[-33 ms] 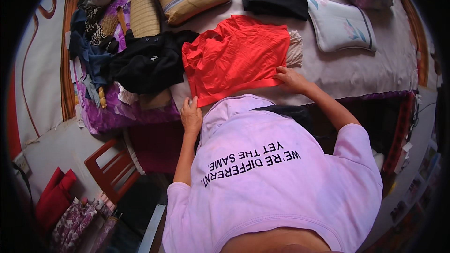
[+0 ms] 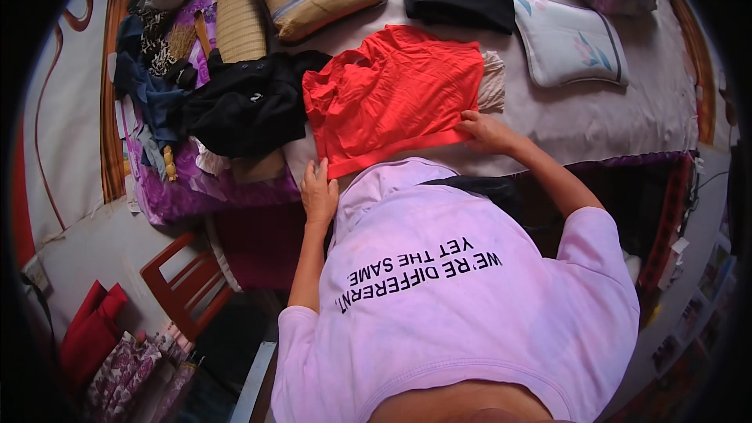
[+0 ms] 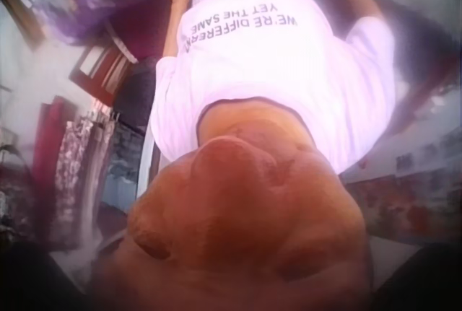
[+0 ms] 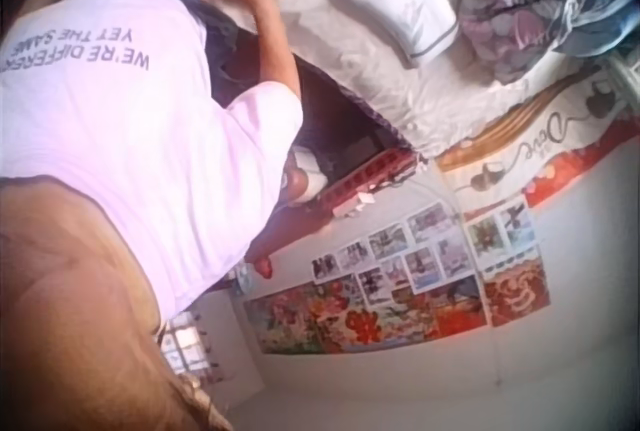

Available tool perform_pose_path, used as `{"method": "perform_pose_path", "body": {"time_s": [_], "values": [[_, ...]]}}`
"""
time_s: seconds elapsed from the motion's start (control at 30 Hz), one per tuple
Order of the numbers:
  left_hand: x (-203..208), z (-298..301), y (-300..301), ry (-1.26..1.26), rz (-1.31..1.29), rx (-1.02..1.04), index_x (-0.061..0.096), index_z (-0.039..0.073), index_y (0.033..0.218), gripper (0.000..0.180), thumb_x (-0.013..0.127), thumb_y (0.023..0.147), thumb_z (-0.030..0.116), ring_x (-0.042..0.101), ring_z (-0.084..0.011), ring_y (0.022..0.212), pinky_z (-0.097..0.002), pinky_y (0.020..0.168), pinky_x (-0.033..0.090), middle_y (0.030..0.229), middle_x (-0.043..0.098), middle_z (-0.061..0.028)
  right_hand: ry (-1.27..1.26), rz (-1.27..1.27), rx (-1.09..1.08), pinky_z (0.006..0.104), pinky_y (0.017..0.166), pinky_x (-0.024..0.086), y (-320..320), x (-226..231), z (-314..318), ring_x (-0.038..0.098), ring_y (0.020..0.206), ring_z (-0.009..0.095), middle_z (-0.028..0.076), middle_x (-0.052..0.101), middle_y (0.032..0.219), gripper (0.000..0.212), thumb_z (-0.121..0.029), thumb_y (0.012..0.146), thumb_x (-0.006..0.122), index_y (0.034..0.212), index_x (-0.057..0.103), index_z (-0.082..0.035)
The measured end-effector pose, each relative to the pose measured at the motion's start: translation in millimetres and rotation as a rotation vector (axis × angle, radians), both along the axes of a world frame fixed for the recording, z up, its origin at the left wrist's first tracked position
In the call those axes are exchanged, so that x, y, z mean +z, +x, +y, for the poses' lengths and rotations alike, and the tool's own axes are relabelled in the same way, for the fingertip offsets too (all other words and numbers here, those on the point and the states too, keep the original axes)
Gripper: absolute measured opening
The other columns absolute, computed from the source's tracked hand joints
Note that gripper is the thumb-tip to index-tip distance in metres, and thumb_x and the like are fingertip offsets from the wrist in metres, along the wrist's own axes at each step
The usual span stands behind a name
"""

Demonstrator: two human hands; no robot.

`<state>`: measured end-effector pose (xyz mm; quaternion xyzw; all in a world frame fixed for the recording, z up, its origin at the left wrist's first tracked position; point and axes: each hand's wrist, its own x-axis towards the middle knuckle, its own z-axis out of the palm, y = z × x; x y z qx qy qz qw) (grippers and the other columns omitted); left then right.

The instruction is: The person folds several garments on a bed, including a black shirt, a light-colored undergarment, a red shirt, and a black polo shirt. Each item is smoothed, folded, and placed in a neat stack on the bed.

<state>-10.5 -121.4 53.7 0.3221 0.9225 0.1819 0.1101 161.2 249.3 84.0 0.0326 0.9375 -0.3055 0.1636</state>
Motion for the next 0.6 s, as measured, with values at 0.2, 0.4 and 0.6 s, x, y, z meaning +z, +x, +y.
{"method": "perform_pose_path", "body": {"time_s": [0.2,0.4,0.6], "values": [[35.2,69.3,-38.8,0.429,-0.034,0.013,0.054,0.0,0.107,0.033,0.055,0.077,0.014,0.049,-0.0328,0.1,-0.0381,0.086,0.039,0.11,0.051,-0.0187,-0.131,0.007,-0.162,0.0373,0.079,0.044,-67.1,18.6,27.3,0.056,0.09,0.03,0.017,0.058,0.096,0.034,-0.018,0.075,0.056,0.107,0.054,-0.006],[27.8,148.7,-83.9,0.521,-0.016,0.038,0.057,-0.002,0.099,0.027,0.052,0.08,0.016,0.052,-0.0316,0.096,-0.0375,0.085,0.04,0.101,0.056,-0.0175,-0.377,0.127,-0.468,0.0356,0.078,0.045,-152.9,-23.8,36.0,0.058,0.088,0.029,0.017,0.061,0.093,0.032,-0.023,0.078,0.054,0.103,0.057,-0.003],[3.4,166.7,-114.7,-0.016,-0.086,0.202,0.06,0.005,0.091,0.03,0.052,0.08,0.031,0.055,-0.0337,0.09,-0.0407,0.077,0.044,0.095,0.059,-0.0201,-0.234,0.17,-0.64,0.0361,0.075,0.044,-208.1,-58.0,24.7,0.058,0.088,0.03,0.017,0.061,0.092,0.037,-0.032,0.076,0.053,0.099,0.06,-0.003]]}}
